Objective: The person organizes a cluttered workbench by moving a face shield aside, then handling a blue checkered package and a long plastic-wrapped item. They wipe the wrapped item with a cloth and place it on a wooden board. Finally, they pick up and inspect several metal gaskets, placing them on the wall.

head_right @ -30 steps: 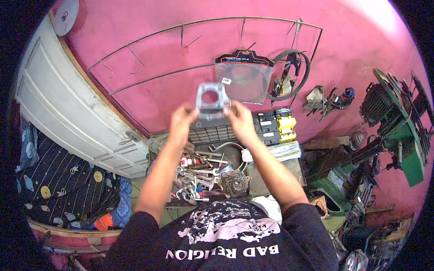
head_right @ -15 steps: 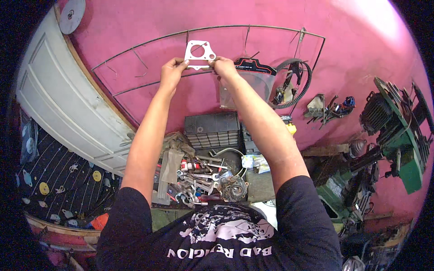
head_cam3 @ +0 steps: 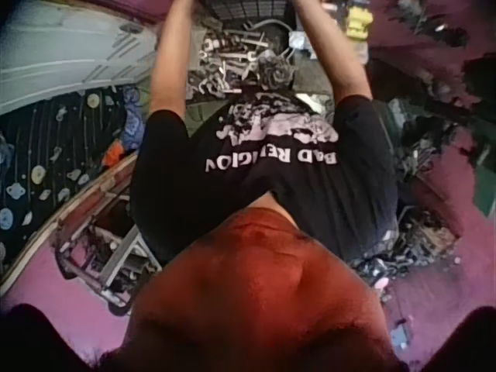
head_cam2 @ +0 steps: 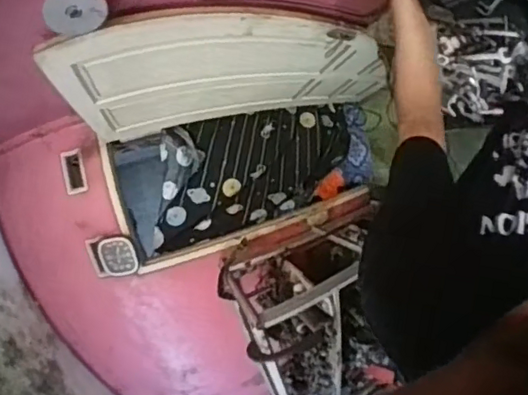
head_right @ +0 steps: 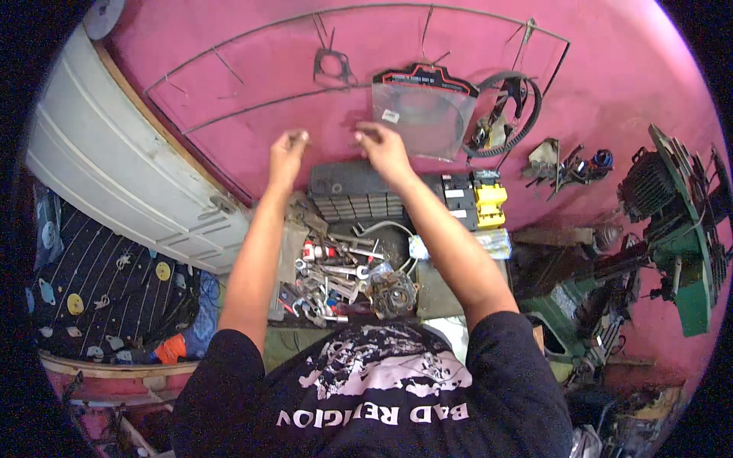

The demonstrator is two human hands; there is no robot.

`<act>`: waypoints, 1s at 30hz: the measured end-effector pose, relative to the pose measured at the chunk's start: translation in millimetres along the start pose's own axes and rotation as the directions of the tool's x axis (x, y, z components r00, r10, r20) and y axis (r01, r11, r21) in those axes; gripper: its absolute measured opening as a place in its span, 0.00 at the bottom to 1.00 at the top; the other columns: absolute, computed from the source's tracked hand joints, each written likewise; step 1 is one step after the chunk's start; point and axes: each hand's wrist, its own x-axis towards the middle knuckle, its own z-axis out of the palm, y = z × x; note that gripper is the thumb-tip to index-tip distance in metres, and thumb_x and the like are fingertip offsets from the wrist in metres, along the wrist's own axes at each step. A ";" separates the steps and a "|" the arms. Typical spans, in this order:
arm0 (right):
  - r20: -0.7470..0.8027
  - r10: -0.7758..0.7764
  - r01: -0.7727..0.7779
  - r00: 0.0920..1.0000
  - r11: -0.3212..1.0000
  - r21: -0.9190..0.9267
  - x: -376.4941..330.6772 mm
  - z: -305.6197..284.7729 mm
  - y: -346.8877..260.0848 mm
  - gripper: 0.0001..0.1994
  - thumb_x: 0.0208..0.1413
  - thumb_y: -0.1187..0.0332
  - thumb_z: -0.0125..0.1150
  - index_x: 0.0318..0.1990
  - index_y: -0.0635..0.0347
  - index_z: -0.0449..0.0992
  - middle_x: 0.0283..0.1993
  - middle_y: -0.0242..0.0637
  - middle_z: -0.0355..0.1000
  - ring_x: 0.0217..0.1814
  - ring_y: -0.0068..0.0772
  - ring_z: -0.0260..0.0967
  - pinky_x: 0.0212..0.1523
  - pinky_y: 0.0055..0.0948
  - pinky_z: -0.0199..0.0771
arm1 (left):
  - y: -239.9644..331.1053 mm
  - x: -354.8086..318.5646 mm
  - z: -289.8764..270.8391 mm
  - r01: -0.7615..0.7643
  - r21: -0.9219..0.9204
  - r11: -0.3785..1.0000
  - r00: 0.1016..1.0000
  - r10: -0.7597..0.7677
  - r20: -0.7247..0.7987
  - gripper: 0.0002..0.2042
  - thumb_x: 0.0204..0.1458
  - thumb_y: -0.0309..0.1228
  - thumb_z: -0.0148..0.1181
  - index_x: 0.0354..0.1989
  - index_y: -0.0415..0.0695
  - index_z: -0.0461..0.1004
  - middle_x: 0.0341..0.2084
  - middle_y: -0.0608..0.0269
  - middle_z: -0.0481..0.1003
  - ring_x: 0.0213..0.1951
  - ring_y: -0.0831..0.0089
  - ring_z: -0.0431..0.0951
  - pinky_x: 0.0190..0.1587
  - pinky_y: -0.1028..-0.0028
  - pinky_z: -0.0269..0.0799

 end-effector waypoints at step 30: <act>0.169 0.493 -0.053 0.853 0.404 -0.913 -289.9 -66.9 192.1 0.06 0.52 0.55 0.69 0.35 0.38 0.85 0.37 0.33 0.81 0.51 0.41 0.72 0.56 0.52 0.60 | -115.7 -350.0 76.1 0.022 0.575 0.818 0.730 -0.406 0.549 0.11 0.51 0.34 0.67 0.36 0.42 0.75 0.30 0.49 0.79 0.36 0.45 0.79 0.40 0.52 0.72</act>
